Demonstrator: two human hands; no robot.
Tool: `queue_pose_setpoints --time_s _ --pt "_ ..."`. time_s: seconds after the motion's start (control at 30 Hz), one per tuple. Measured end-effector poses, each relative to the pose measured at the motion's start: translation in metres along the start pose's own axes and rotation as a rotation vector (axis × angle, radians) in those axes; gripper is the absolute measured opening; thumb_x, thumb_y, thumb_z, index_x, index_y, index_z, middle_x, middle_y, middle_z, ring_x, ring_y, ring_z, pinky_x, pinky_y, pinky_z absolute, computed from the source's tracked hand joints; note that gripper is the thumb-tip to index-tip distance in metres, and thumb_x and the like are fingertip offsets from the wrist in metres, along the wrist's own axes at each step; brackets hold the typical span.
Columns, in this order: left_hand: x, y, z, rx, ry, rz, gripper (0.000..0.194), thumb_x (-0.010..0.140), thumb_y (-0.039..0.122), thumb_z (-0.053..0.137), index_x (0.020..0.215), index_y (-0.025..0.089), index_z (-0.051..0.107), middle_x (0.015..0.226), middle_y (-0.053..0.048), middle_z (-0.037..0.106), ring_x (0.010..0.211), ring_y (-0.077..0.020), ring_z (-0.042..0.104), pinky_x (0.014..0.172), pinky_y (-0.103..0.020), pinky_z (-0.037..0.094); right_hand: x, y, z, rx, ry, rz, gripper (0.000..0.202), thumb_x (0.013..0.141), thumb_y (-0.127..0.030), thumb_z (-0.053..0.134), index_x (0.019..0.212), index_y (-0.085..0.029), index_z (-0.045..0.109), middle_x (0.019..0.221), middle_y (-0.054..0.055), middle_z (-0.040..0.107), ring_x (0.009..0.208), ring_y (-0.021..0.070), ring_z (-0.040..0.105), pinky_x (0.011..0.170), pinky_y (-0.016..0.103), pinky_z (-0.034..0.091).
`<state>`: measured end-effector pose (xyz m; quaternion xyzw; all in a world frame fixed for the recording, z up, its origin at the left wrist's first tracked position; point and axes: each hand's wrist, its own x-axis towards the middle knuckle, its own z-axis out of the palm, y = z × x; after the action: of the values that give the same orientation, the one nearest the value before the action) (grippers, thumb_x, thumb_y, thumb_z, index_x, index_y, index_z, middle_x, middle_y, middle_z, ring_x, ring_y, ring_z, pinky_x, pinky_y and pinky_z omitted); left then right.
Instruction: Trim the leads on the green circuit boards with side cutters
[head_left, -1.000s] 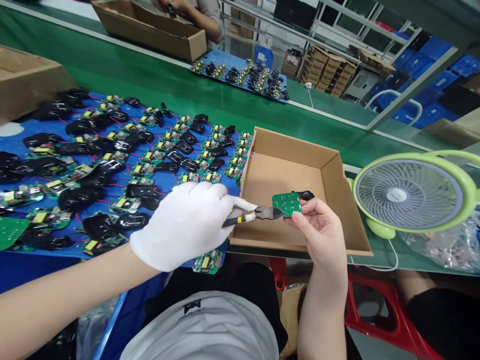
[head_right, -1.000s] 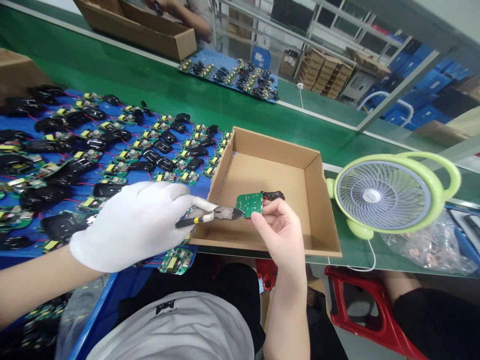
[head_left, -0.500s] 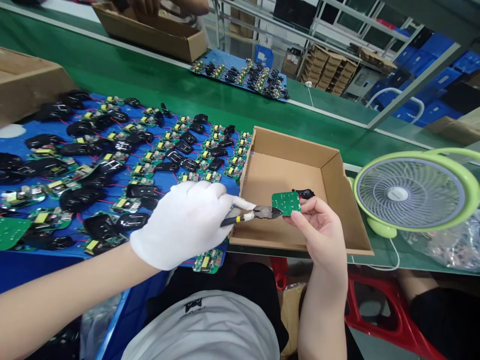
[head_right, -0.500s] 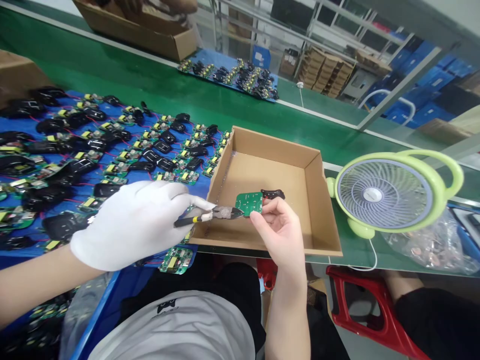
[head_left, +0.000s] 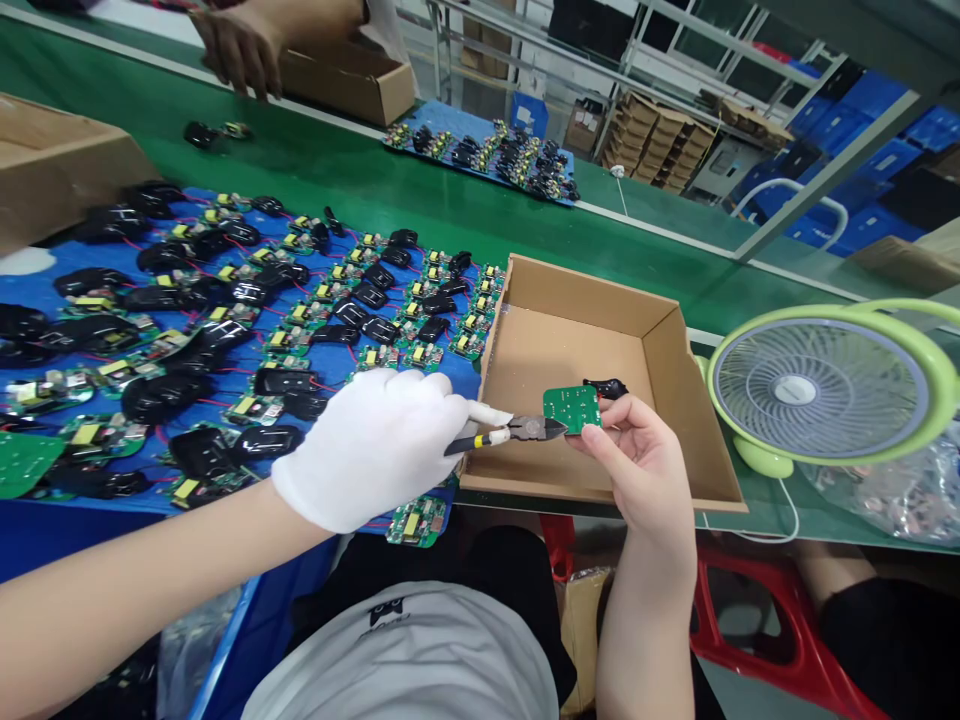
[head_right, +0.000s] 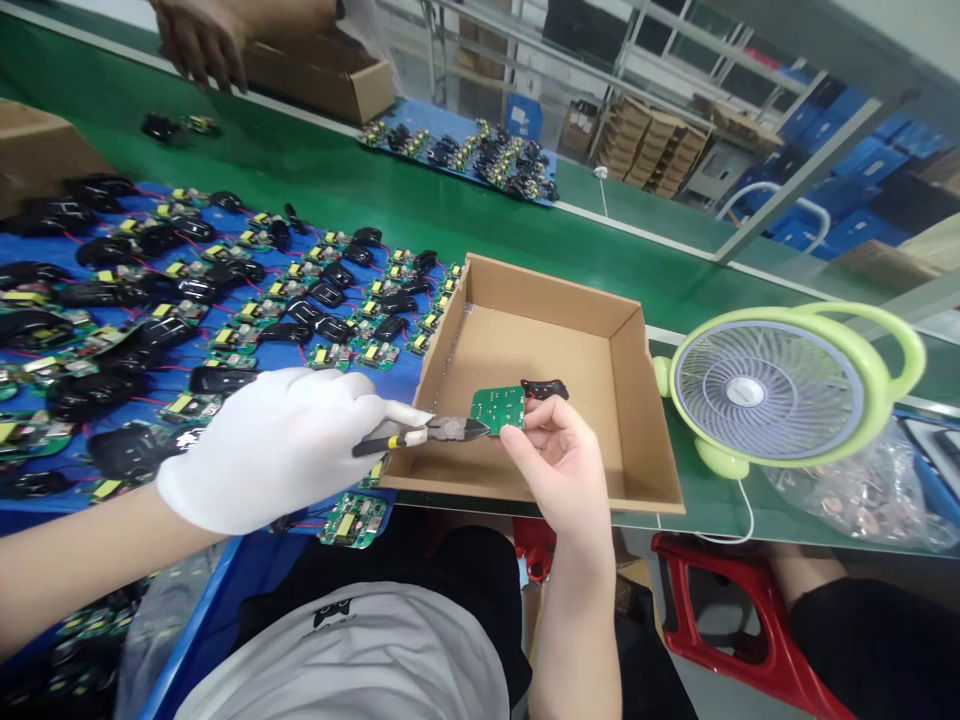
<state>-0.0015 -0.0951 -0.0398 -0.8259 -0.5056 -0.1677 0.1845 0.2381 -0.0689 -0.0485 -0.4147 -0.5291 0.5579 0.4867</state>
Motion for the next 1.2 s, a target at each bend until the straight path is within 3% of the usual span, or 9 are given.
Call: queue_pose_setpoints --time_s 0.1,0.23,0.37,0.53,0.67,0.97,1.2 --pt "0.001 -0.001 0.001 -0.025 -0.024 -0.019 0.027 0.083 0.017 0.050 0.077 0.023 0.075 0.061 -0.007 0.055 0.055 -0.0251 0.056 0.054 -0.036 0.032 0.001 0.001 -0.001 0.005 -0.002 0.014 0.031 0.078 -0.036 0.088 0.072 -0.021 0.061 0.089 0.002 0.072 0.079 0.0165 0.073 0.080 0.032 0.067" --pt "0.001 -0.005 0.003 -0.063 -0.146 -0.146 0.025 0.085 0.025 0.050 0.077 0.019 0.073 0.065 -0.009 0.060 0.059 -0.0264 0.060 0.057 -0.037 0.037 0.002 0.002 -0.004 0.017 -0.003 0.031 0.028 0.082 -0.034 0.085 0.074 -0.021 0.062 0.088 0.001 0.073 0.079 0.0155 0.074 0.081 0.030 0.066" --pt "0.000 -0.010 0.004 -0.054 -0.149 -0.220 0.029 0.089 0.029 0.047 0.071 0.018 0.067 0.068 -0.010 0.062 0.058 -0.0261 0.061 0.056 -0.037 0.038 0.002 0.000 -0.003 0.019 0.005 0.053 0.029 0.081 -0.037 0.085 0.074 -0.021 0.062 0.084 0.001 0.074 0.076 0.0170 0.075 0.075 0.029 0.067" --pt "-0.003 -0.013 0.007 -0.187 -0.100 -0.215 0.026 0.090 0.026 0.045 0.085 0.018 0.069 0.080 -0.008 0.068 0.065 -0.0255 0.064 0.060 -0.037 0.044 0.001 -0.007 0.001 0.043 0.023 0.110 0.035 0.076 -0.044 0.087 0.073 -0.021 0.061 0.075 0.002 0.075 0.066 0.0183 0.076 0.064 0.026 0.066" --pt "-0.006 -0.010 0.008 -0.254 -0.073 -0.199 0.025 0.091 0.027 0.046 0.079 0.018 0.066 0.072 -0.007 0.063 0.062 -0.0249 0.062 0.059 -0.037 0.044 0.000 -0.009 0.001 0.065 0.004 0.122 0.034 0.076 -0.044 0.086 0.073 -0.020 0.061 0.069 0.001 0.074 0.062 0.0180 0.076 0.058 0.024 0.065" --pt "-0.005 0.002 0.001 -0.196 -0.143 -0.141 0.016 0.083 0.019 0.051 0.079 0.018 0.066 0.071 -0.006 0.061 0.062 -0.0271 0.062 0.056 -0.038 0.043 -0.002 -0.001 -0.004 -0.008 -0.071 0.019 0.022 0.086 -0.031 0.081 0.077 -0.022 0.064 0.082 0.001 0.074 0.072 0.0160 0.074 0.073 0.028 0.067" --pt "-0.004 0.005 -0.004 -0.109 -0.014 -0.104 0.026 0.079 0.012 0.049 0.088 0.018 0.073 0.070 -0.007 0.062 0.063 -0.0303 0.064 0.055 -0.041 0.044 -0.003 -0.002 0.000 0.026 -0.074 -0.006 0.023 0.083 -0.027 0.084 0.076 -0.022 0.063 0.085 0.001 0.073 0.072 0.0147 0.074 0.074 0.025 0.066"
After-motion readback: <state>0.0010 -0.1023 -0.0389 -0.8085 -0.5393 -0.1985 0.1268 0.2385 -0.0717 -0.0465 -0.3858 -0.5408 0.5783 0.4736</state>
